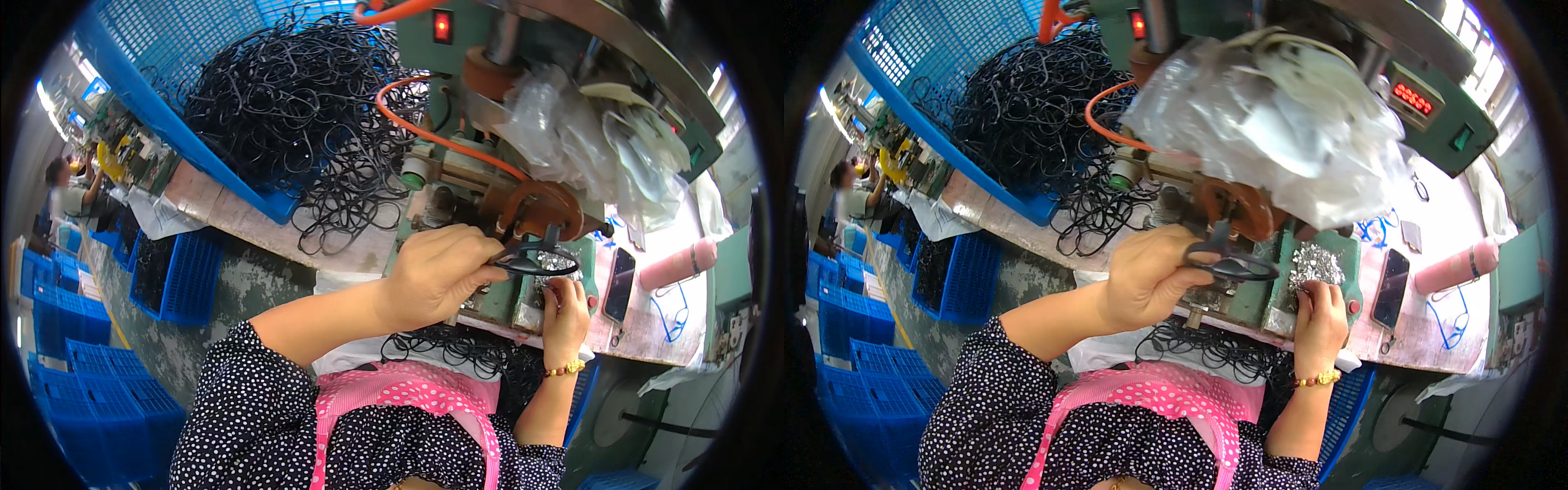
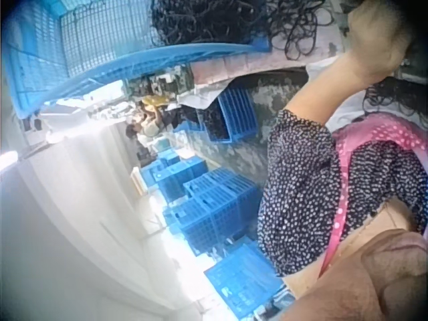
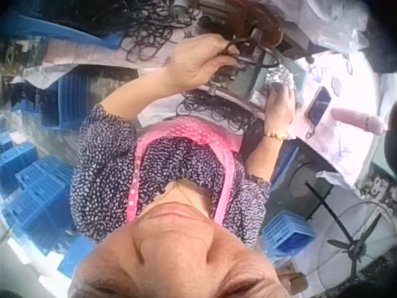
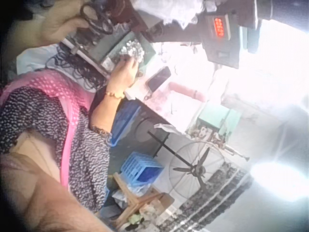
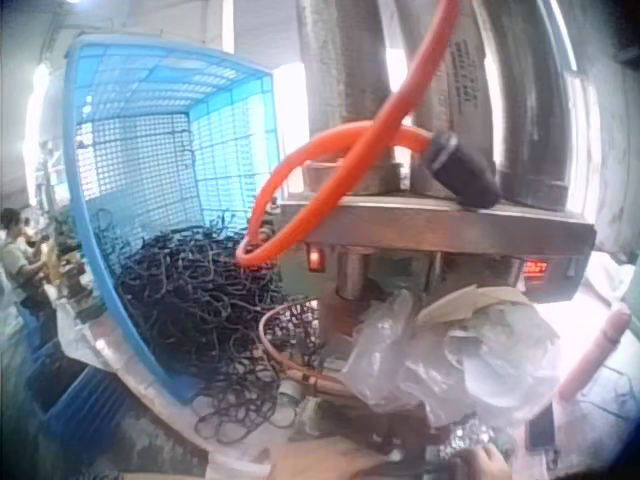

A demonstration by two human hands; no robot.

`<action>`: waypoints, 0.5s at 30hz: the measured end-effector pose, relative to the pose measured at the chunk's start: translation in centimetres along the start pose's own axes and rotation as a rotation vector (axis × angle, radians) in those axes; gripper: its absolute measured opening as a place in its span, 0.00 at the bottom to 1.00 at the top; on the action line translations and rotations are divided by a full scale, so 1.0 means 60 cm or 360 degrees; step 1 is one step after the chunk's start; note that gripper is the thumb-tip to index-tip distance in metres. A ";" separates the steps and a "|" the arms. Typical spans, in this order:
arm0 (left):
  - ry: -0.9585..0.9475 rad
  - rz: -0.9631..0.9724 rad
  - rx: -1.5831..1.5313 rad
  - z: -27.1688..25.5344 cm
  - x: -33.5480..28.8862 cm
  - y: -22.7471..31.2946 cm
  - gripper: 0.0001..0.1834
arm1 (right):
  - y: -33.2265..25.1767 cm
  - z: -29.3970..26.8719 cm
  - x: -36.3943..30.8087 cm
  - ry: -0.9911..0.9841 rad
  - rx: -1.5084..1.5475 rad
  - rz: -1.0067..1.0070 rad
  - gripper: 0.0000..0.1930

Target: The person repeatedly picks black cables from a blue basket, places them into a press machine, and attaches small metal connectors to the cable ends. The finished cables are placed on the table beside the machine.

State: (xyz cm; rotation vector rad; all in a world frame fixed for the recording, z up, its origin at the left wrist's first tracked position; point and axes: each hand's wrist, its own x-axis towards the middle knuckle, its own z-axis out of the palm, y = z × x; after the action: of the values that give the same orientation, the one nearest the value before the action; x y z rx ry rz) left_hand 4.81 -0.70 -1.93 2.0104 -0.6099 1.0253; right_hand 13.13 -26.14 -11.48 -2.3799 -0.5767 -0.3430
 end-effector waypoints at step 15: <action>-0.0161 -0.1305 0.1449 -0.156 -0.019 -0.237 0.16 | 0.007 0.044 0.011 0.0527 0.0208 -0.0209 0.07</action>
State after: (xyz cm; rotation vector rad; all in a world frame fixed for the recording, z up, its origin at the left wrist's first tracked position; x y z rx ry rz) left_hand 9.83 15.22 -5.45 2.6951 0.7640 0.7115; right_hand 14.13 -24.51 -13.44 -2.1049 -0.5802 -0.7190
